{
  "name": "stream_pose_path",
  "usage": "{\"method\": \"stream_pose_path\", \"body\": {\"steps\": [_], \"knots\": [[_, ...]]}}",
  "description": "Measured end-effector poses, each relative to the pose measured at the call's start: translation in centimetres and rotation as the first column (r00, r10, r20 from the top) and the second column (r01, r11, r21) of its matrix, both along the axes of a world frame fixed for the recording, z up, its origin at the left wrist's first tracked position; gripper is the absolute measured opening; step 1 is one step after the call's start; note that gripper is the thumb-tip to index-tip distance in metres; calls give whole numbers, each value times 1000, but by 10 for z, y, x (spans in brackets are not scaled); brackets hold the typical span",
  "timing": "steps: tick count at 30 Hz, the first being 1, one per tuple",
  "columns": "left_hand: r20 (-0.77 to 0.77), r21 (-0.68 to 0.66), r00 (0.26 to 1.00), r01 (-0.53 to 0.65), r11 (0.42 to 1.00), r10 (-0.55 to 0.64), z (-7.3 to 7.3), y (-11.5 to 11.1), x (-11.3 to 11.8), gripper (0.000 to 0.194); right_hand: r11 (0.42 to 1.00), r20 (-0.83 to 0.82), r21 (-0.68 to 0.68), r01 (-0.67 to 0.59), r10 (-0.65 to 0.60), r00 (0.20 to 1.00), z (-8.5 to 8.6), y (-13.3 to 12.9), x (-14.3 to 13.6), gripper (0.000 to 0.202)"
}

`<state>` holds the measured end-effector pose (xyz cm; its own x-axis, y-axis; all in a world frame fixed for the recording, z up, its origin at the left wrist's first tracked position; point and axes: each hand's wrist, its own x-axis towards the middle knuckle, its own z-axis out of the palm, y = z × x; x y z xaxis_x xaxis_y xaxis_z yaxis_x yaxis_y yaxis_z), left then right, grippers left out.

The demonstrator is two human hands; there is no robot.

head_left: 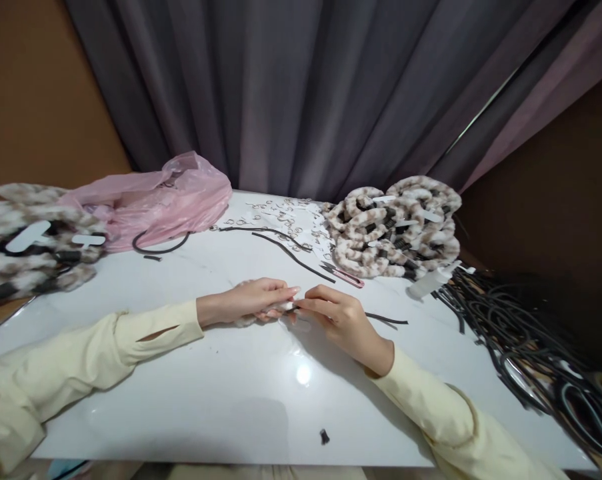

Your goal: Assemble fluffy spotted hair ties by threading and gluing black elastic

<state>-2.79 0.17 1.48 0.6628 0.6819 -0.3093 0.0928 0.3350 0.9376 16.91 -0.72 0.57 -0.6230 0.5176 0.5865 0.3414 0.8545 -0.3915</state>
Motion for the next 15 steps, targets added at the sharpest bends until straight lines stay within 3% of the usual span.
{"method": "stream_pose_path", "body": {"steps": [5,15], "knots": [[42,89,999,5,996,-9,-7,-2,0,33,999,-25,-23,31,-32,999,-2,1,-1,23],[-297,423,940,-28,906,168,-10,-6,-1,34,996,27,-82,22,-19,999,-2,4,3,25]]}}
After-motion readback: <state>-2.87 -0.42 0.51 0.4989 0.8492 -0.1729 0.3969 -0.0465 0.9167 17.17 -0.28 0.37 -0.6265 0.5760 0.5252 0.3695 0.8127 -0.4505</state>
